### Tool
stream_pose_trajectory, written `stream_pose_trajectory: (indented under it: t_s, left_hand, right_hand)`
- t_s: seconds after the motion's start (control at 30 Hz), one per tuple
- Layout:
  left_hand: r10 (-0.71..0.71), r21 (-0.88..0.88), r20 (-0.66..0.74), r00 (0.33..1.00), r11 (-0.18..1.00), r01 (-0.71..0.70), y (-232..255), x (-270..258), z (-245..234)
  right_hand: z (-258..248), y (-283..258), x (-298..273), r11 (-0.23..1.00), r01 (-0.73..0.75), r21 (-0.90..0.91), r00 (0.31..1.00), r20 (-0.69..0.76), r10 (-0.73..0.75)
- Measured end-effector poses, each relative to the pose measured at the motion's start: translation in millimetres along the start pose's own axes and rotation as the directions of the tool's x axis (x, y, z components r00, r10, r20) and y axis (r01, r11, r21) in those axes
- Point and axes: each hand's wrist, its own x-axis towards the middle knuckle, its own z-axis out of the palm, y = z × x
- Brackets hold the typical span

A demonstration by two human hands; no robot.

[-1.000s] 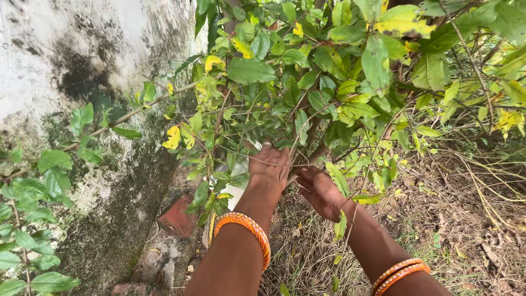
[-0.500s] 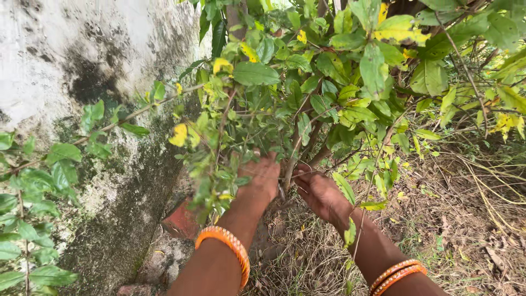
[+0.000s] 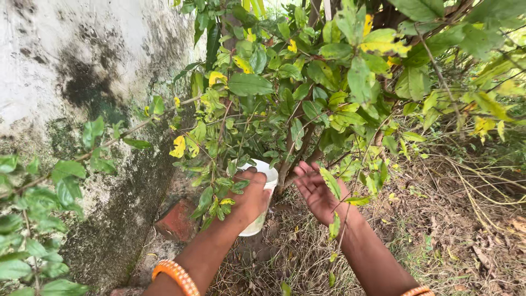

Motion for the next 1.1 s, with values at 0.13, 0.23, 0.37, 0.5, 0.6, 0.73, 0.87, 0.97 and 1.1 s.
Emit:
stream_pose_trajectory:
  t_s: [0.13, 0.23, 0.37, 0.5, 0.6, 0.73, 0.87, 0.97, 1.1]
  left_hand:
    - [-0.161, -0.023, 0.238, 0.958, 0.985, 0.171, -4.7, -9.2, -0.4]
    - [-0.207, -0.158, 0.226, 0.952, 0.956, 0.246, -8.1, -15.0, 11.6]
    - [-0.306, -0.296, 0.245, 0.92, 0.88, 0.371, -0.1, -20.4, 9.3]
    - [-0.454, -0.116, 0.444, 0.773, 0.826, 0.552, 24.7, -16.1, -41.0]
    - [-0.523, -0.102, 0.512, 0.682, 0.751, 0.652, 41.6, -5.5, -55.2]
    - [-0.519, -0.214, 0.51, 0.686, 0.696, 0.685, 42.2, -2.5, -50.4]
    - [-0.491, -0.102, 0.458, 0.741, 0.799, 0.592, 47.3, -7.7, -60.9]
    - [-0.501, -0.005, 0.486, 0.715, 0.817, 0.576, 57.9, -10.2, -72.5]
    - [-0.514, 0.054, 0.542, 0.665, 0.811, 0.583, 63.4, -12.4, -80.5]
  right_hand:
    - [-20.6, 2.7, 8.5, 0.997, 0.008, 0.075, 0.999, -0.042, -0.005]
    - [-32.5, 7.6, 7.6, 0.996, 0.043, 0.072, 0.999, -0.022, -0.042]
    - [-23.6, 2.8, -12.1, 0.999, 0.032, -0.042, 0.996, -0.076, -0.036]
    - [-16.1, -9.9, -34.4, 0.999, 0.05, 0.02, 0.962, -0.269, -0.042]
    - [-19.2, -27.4, -46.9, 0.986, 0.158, -0.05, 0.952, -0.259, -0.166]
    - [17.1, -51.5, -78.9, 0.968, 0.251, -0.009, 0.901, -0.363, -0.237]
    - [47.9, -68.5, -105.5, 0.944, 0.329, 0.011, 0.87, -0.393, -0.299]
    - [33.3, -65.0, -94.8, 0.924, 0.379, -0.059, 0.873, -0.308, -0.378]
    - [-0.7, -35.5, -71.0, 0.825, 0.492, -0.28, 0.839, -0.103, -0.535]
